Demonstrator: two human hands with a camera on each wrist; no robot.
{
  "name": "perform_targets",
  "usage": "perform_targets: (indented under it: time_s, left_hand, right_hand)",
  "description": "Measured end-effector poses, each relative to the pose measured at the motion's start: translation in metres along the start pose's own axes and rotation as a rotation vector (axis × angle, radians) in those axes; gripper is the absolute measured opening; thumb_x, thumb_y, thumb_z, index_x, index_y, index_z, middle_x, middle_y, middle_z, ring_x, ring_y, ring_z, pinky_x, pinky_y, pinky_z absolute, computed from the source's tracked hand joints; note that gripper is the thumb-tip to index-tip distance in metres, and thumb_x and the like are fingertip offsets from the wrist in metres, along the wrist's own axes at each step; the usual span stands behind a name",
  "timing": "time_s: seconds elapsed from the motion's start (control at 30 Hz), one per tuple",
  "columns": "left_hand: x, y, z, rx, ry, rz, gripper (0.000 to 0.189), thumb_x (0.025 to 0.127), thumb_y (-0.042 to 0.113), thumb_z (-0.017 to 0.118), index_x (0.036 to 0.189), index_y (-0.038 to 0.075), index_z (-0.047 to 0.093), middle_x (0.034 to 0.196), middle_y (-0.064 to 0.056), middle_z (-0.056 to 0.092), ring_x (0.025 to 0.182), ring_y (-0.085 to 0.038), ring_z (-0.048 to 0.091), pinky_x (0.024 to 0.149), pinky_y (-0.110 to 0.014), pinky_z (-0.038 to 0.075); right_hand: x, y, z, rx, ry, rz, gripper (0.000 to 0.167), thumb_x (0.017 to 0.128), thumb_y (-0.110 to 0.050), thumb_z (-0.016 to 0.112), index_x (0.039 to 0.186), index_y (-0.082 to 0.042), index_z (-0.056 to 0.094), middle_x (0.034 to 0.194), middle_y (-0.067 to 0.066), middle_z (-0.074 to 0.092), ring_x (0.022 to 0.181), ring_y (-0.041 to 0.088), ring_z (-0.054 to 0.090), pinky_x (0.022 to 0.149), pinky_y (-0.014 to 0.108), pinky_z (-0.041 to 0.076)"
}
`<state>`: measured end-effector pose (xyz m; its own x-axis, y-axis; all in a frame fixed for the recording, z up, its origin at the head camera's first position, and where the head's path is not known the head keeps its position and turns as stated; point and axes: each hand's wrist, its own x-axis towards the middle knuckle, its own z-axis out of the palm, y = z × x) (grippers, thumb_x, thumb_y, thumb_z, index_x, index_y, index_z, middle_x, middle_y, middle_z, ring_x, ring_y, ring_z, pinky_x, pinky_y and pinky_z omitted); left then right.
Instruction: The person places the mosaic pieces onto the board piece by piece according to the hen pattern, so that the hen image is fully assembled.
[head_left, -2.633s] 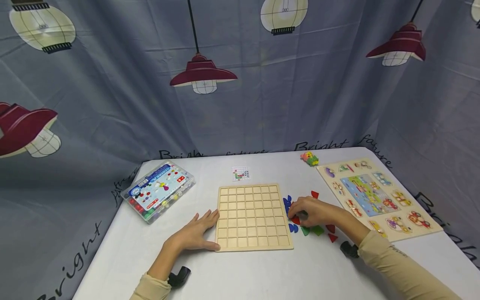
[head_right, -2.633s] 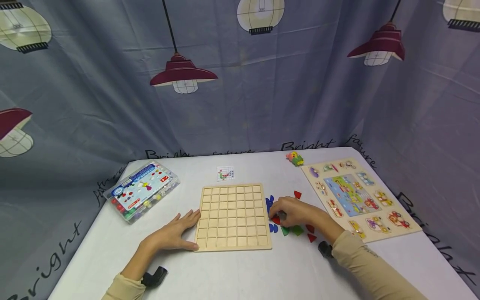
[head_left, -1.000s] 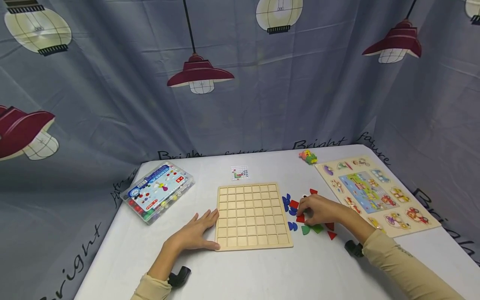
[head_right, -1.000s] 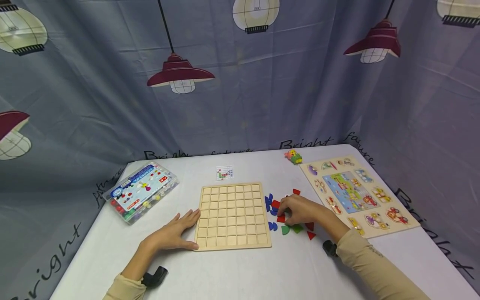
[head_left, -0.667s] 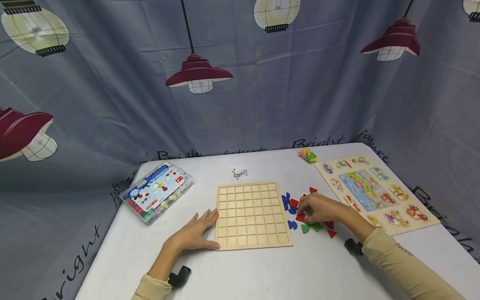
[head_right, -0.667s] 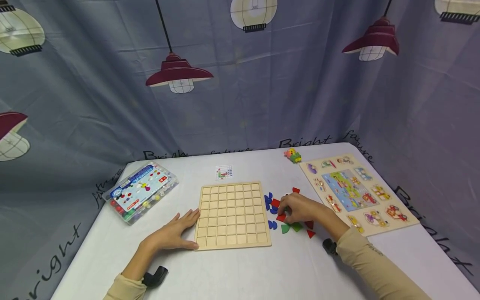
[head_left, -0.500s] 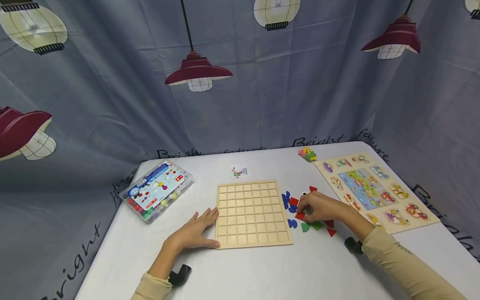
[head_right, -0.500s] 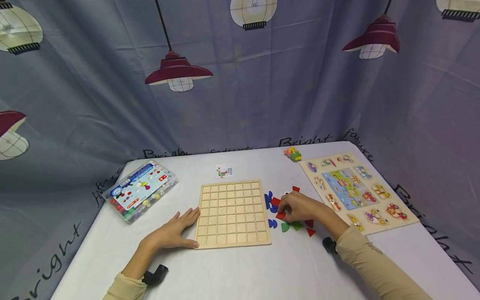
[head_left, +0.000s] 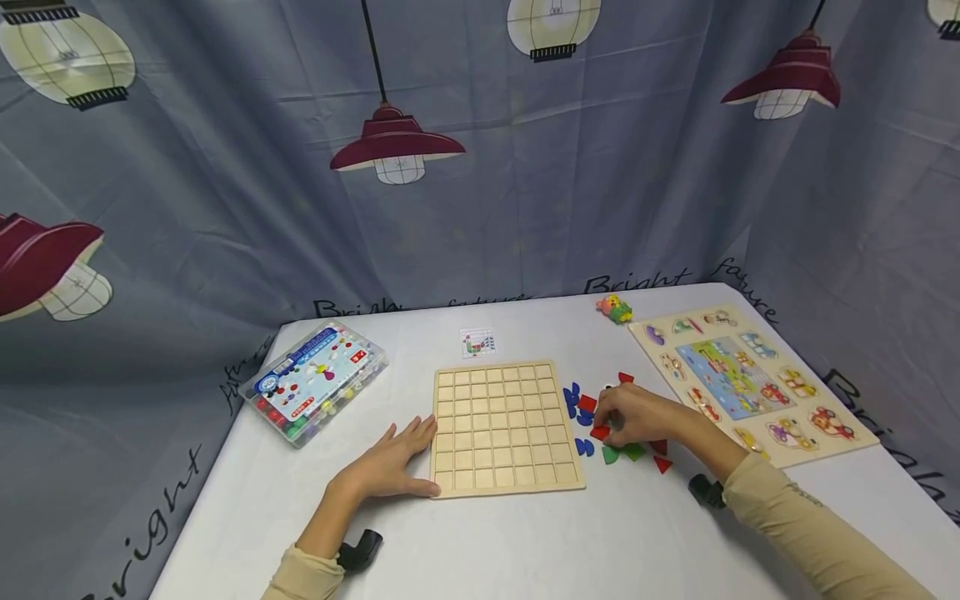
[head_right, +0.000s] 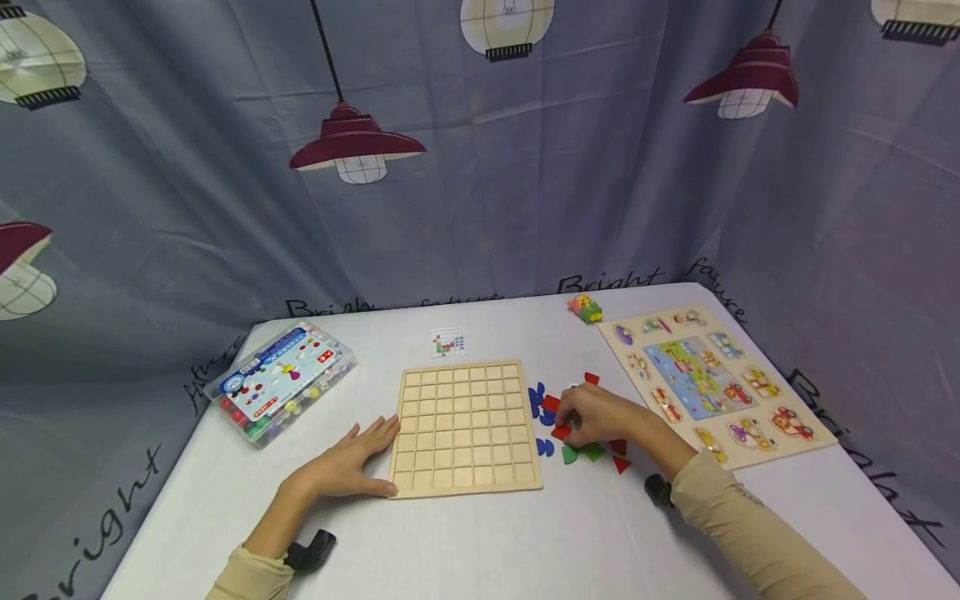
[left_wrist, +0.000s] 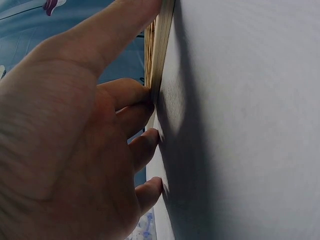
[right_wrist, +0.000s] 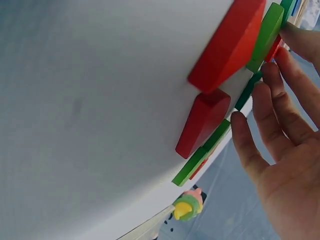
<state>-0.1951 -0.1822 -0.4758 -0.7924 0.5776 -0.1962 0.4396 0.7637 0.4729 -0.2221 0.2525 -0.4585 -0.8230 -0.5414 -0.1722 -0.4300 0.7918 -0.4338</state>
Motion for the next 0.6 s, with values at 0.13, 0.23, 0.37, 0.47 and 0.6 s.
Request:
perform_targets:
  time_s: [0.13,0.23,0.37,0.47,0.6]
  left_hand:
    - [0.000,0.000,0.000,-0.003,0.001,0.003,0.105,0.074,0.056,0.076,0.152,0.005,0.029,0.162,-0.010,0.023,0.151,-0.033,0.017,0.123,-0.059,0.009]
    - [0.000,0.000,0.000,0.000,0.002,0.001,0.105,0.074,0.057,0.075,0.153,0.006,0.029,0.162,-0.009,0.023,0.151,-0.032,0.017,0.123,-0.058,0.009]
    - [0.000,0.000,0.000,-0.004,0.001,-0.001,0.105,0.074,0.058,0.075,0.153,0.007,0.028,0.162,-0.008,0.022,0.152,-0.032,0.016,0.123,-0.058,0.008]
    - [-0.001,0.000,0.000,-0.009,0.001,0.000,0.105,0.074,0.058,0.075,0.153,0.007,0.028,0.162,-0.008,0.022,0.152,-0.032,0.016,0.123,-0.058,0.008]
    - [0.000,0.000,0.001,-0.009,-0.001,0.002,0.105,0.074,0.058,0.075,0.153,0.006,0.028,0.162,-0.009,0.022,0.151,-0.033,0.016,0.123,-0.058,0.009]
  right_hand:
    - [0.001,-0.001,0.000,0.012,0.015,-0.006,0.019,0.073,-0.024,0.084,0.090,-0.022,0.075,0.083,-0.011,0.062,0.075,0.007,0.052,0.066,0.016,0.050]
    - [0.002,-0.003,-0.001,0.022,0.021,-0.024,0.019,0.073,-0.022,0.083,0.090,-0.020,0.075,0.083,-0.011,0.064,0.076,0.007,0.052,0.067,0.018,0.050]
    - [0.005,-0.007,-0.003,0.008,0.040,-0.041,0.019,0.073,-0.019,0.081,0.090,-0.020,0.075,0.082,-0.009,0.062,0.077,0.008,0.051,0.066,0.019,0.048]
    - [0.008,-0.011,-0.003,-0.011,0.065,-0.052,0.018,0.073,-0.017,0.080,0.090,-0.020,0.075,0.082,-0.010,0.061,0.077,0.009,0.052,0.065,0.019,0.048]
    - [0.013,-0.018,-0.004,-0.051,0.097,-0.087,0.016,0.074,-0.018,0.080,0.089,-0.022,0.075,0.083,-0.014,0.062,0.077,0.007,0.054,0.074,0.025,0.050]
